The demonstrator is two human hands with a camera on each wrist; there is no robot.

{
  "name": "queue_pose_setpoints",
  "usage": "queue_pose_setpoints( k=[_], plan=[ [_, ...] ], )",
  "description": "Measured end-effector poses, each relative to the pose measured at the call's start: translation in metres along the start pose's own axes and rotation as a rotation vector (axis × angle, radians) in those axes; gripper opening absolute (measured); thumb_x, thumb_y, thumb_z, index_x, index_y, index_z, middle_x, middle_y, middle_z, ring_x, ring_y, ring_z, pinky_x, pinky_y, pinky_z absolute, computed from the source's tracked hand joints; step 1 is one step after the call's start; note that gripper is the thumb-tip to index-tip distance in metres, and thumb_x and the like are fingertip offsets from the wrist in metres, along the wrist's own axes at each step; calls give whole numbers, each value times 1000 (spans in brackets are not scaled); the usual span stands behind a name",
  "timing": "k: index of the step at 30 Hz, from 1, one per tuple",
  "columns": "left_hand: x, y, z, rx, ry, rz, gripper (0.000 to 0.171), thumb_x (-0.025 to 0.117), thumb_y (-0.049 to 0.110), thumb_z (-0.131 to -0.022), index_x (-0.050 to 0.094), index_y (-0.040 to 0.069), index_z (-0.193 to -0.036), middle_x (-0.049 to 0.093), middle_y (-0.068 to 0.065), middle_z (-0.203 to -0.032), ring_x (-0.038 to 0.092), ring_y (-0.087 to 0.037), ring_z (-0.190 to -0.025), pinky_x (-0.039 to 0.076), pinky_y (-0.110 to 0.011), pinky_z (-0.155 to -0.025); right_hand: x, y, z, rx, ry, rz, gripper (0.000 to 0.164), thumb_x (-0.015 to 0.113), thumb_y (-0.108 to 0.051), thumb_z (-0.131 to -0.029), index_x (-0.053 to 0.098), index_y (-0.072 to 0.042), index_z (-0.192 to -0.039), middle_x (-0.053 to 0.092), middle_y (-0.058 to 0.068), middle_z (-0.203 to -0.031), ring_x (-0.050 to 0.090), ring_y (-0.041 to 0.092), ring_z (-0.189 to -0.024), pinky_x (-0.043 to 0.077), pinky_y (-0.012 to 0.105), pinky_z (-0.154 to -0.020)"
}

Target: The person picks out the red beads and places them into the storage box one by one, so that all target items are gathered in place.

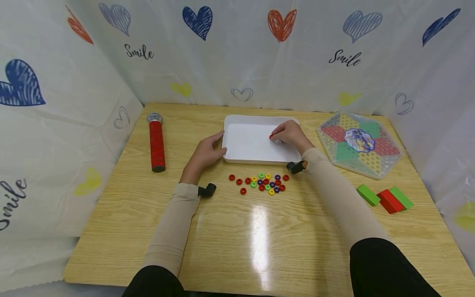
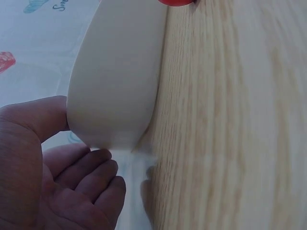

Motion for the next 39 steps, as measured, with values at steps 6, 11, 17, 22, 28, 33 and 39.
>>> queue_pose_setpoints(
  k=[6, 11, 17, 22, 28, 33, 39],
  plan=[
    [-1, 2, 1, 3, -3, -1, 68, 66, 21, -95, 39, 14, -157, 39, -8, -162, 34, -24, -152, 30, -39, -125, -6, -8, 5, -25, 14, 2, 25, 75, -21, -91, 75, -6, -111, 67, 13, -117, 59, 25, -92, 54, 32, -79],
    [-3, 3, 1, -1, -2, -11, 69, 66, 21, -95, 37, 14, -157, 37, -8, -163, 33, -25, -152, 29, -40, -126, -15, -21, 17, -56, 20, 17, 25, 72, -21, -94, 74, -7, -114, 67, 13, -119, 60, 28, -96, 55, 37, -87],
    [-3, 4, 1, -5, 4, -1, 69, 67, 20, -95, 37, 14, -157, 36, -8, -163, 31, -24, -153, 28, -40, -126, -28, -27, 39, -121, 29, 34, 29, 72, -25, -93, 74, -8, -116, 68, 15, -118, 63, 29, -98, 55, 39, -83],
    [4, 7, 1, 13, -13, -3, 69, 67, 20, -95, 37, 13, -157, 37, -8, -163, 31, -24, -153, 28, -39, -126, -35, -14, 64, -142, 34, 22, 29, 72, -26, -93, 75, -8, -116, 70, 14, -114, 63, 28, -98, 52, 37, -79],
    [6, 6, 0, -7, -14, -28, 69, 67, 23, -95, 38, 16, -157, 38, -7, -163, 32, -25, -153, 29, -40, -126, -28, -1, 93, -212, 1, -19, 32, 73, -27, -93, 74, -5, -116, 72, 10, -104, 64, 24, -94, 52, 31, -76],
    [4, 6, 1, -11, 3, -27, 69, 67, 22, -95, 38, 16, -157, 38, -7, -163, 32, -26, -153, 29, -40, -126, -20, 3, 114, -259, -5, -40, 31, 74, -25, -92, 75, -3, -113, 73, 10, -100, 66, 21, -90, 54, 28, -76],
    [3, 4, 3, -21, 8, -20, 69, 67, 22, -96, 38, 15, -157, 37, -6, -163, 31, -24, -153, 28, -39, -126, -7, 13, 134, -268, -20, -82, 28, 76, -21, -90, 76, -2, -111, 73, 10, -98, 66, 20, -89, 53, 29, -75]
  ],
)
Point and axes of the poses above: each hand's wrist, its own z-axis away from the middle knuckle, its own x-axis out of the palm, y = z × x, the point moved 9 cm from there along -z, towards the middle knuckle
